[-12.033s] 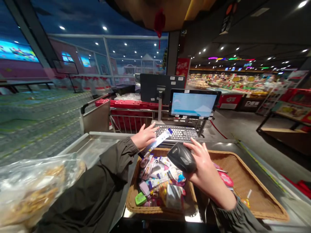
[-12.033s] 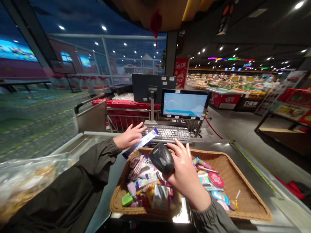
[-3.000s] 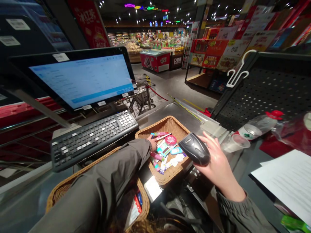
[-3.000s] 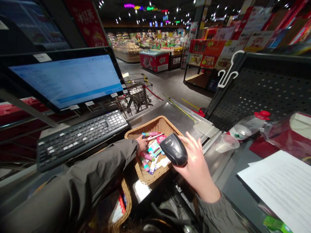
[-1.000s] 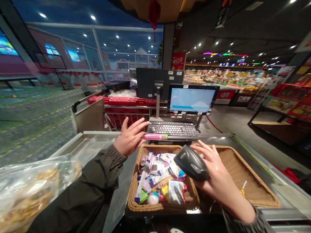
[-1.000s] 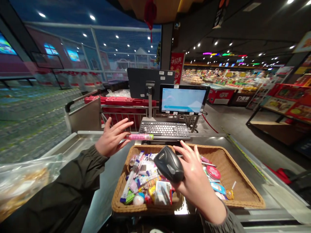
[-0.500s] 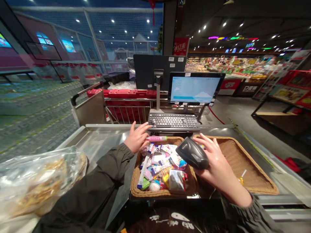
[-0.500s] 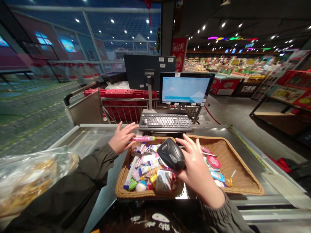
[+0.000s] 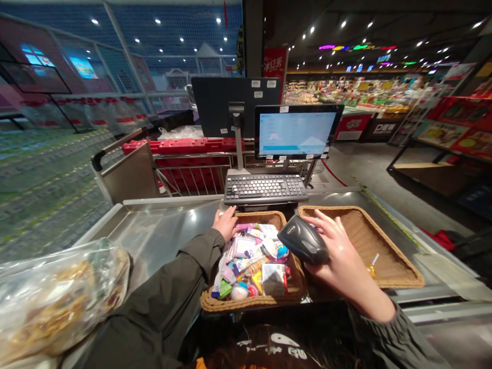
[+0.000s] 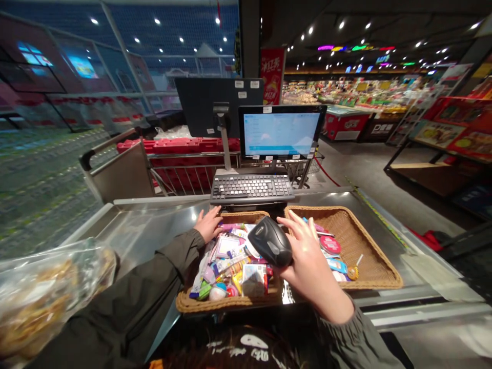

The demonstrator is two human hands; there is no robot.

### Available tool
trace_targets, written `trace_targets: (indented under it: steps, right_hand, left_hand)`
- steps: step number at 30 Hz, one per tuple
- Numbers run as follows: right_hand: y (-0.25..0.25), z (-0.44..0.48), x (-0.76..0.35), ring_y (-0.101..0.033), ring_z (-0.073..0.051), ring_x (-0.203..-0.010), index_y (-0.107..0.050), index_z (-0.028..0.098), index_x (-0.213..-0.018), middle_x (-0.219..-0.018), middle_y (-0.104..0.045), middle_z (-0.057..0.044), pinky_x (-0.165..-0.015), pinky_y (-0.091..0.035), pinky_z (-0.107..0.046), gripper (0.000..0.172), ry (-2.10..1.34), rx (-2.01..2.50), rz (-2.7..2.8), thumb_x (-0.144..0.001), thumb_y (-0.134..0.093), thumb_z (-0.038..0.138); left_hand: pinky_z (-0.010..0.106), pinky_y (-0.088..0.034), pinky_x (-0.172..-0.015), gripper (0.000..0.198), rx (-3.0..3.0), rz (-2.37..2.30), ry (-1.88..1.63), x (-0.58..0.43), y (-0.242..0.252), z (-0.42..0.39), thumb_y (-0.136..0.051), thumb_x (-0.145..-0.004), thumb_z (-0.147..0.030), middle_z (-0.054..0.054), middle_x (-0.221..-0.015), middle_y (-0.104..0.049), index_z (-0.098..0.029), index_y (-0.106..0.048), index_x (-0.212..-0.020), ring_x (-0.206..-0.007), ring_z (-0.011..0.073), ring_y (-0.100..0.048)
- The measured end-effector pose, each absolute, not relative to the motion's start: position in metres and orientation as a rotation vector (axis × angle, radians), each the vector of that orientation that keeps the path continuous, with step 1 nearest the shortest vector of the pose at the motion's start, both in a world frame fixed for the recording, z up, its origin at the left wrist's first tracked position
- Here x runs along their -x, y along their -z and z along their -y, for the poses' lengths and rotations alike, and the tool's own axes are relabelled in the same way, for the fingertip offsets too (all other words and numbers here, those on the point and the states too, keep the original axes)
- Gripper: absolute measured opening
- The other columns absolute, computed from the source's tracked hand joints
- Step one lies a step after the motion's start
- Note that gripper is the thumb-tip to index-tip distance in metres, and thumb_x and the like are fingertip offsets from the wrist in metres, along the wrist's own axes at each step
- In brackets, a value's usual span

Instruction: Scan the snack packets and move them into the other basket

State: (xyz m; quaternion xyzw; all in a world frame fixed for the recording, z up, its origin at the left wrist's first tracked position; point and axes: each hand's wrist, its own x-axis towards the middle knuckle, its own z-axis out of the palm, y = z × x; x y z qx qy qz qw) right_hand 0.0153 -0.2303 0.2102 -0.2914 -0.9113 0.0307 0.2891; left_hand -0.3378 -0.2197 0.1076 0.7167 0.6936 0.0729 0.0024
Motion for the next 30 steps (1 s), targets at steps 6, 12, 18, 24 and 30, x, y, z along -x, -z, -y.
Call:
trace_targets:
  steps: [6, 12, 18, 24, 30]
  right_hand:
    - [-0.206, 0.227, -0.039, -0.037, -0.04, -0.139, -0.059, 0.02, -0.118, -0.135, -0.056, -0.016, -0.109, -0.023, -0.074, 0.043, -0.081, 0.91, 2.343, -0.076, -0.062, 0.027]
    - [-0.204, 0.22, -0.078, -0.038, -0.04, -0.139, -0.061, 0.021, -0.114, -0.133, -0.057, -0.015, -0.11, -0.023, -0.072, 0.039, -0.02, 1.112, 2.217, -0.077, -0.061, 0.03]
    - [-0.196, 0.221, -0.127, -0.04, -0.041, -0.137, -0.058, 0.021, -0.116, -0.129, -0.058, -0.016, -0.11, -0.024, -0.073, 0.042, 0.055, 1.311, 2.097, -0.076, -0.063, 0.031]
    - [-0.182, 0.227, -0.165, -0.039, -0.044, -0.138, -0.06, 0.021, -0.112, -0.13, -0.058, -0.017, -0.107, -0.024, -0.076, 0.037, 0.054, 1.435, 2.044, -0.077, -0.064, 0.034]
    - [-0.171, 0.225, -0.187, -0.039, -0.043, -0.138, -0.059, 0.021, -0.115, -0.131, -0.058, -0.016, -0.108, -0.024, -0.075, 0.037, 0.039, 1.516, 2.007, -0.08, -0.062, 0.033]
  left_hand:
    - [0.069, -0.024, -0.111, 0.033, -2.389, -2.1, -0.179, 0.331, -0.121, 0.213, -0.06, -0.085, -0.026, 0.018, -0.155, -0.036, -0.021, -0.065, -0.118, -0.144, 0.034, -0.033]
    - [0.068, -0.019, -0.113, 0.032, -2.634, -1.811, -0.28, 0.283, -0.152, 0.204, -0.062, -0.084, -0.03, 0.015, -0.153, -0.04, -0.023, -0.066, -0.115, -0.144, 0.0345, -0.032]
    - [0.068, -0.018, -0.114, 0.031, -2.797, -1.398, -0.258, 0.208, -0.167, 0.175, -0.062, -0.086, -0.033, 0.013, -0.153, -0.042, -0.024, -0.066, -0.115, -0.145, 0.0331, -0.031]
    - [0.069, -0.017, -0.113, 0.032, -2.845, -1.082, -0.183, 0.121, -0.151, 0.131, -0.067, -0.082, -0.035, 0.012, -0.151, -0.045, -0.024, -0.068, -0.112, -0.144, 0.0348, -0.031]
    - [0.064, -0.008, -0.118, 0.023, -2.861, -0.908, -0.054, 0.026, -0.093, 0.092, -0.059, -0.085, -0.034, 0.01, -0.152, -0.044, -0.021, -0.074, -0.096, -0.146, 0.0357, -0.024]
